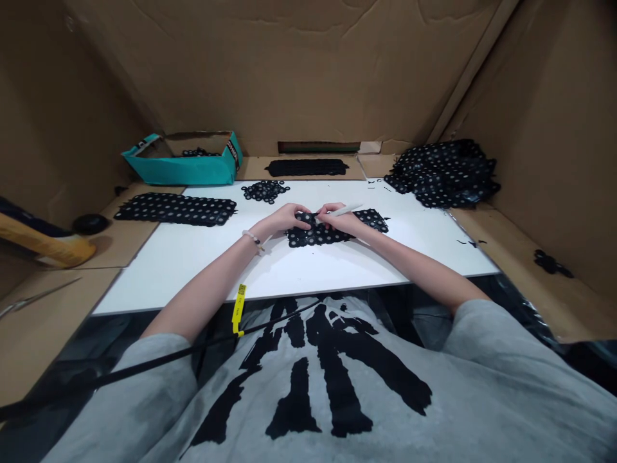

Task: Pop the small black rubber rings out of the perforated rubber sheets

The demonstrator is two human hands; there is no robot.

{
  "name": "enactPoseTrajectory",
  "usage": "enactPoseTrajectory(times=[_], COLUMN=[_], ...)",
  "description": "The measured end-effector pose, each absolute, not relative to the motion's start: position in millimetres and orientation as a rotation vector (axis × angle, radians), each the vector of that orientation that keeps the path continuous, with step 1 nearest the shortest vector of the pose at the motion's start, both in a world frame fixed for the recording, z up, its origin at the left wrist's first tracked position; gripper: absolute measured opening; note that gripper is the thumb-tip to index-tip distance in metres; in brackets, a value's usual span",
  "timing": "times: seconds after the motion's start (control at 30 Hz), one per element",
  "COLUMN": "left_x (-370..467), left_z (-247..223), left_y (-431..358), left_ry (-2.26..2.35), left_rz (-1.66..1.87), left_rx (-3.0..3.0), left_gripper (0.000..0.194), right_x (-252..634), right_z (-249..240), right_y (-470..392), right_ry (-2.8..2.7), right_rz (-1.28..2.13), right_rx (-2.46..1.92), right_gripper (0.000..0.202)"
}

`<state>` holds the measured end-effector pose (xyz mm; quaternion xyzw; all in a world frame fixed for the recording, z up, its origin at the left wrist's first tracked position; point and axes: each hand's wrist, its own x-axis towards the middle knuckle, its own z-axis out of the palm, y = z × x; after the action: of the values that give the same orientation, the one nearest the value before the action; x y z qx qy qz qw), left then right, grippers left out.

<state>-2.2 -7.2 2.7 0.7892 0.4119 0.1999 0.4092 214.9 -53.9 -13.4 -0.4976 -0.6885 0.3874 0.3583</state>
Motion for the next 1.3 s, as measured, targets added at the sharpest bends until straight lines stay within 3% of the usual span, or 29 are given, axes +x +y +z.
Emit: enactPoseTrajectory(times=[0.2,1.13,1.3], left_x=[-4.6,-4.8,-4.6], left_z=[9.2,13.8,8.1], left_y=[-9.7,-11.8,-12.8], left_ry=[0.987,1.008,0.999], left_rz=[0.412,0.420,0.464], left_rx=[2.158,2.005,1.929], left_gripper=[0.035,0.041,0.045], right_x=[213.4,214.1,207.4], right_z=[-15.6,-18.1,-10.4], right_y=[-52.4,-53.4,-63.8], right_ry=[-1.752,-1.779,-1.844], right_rz=[1.020,0.961,0.780], right_rx=[-1.294,-1.292,-1.304], right_gripper=[0.016,0.024,0.018])
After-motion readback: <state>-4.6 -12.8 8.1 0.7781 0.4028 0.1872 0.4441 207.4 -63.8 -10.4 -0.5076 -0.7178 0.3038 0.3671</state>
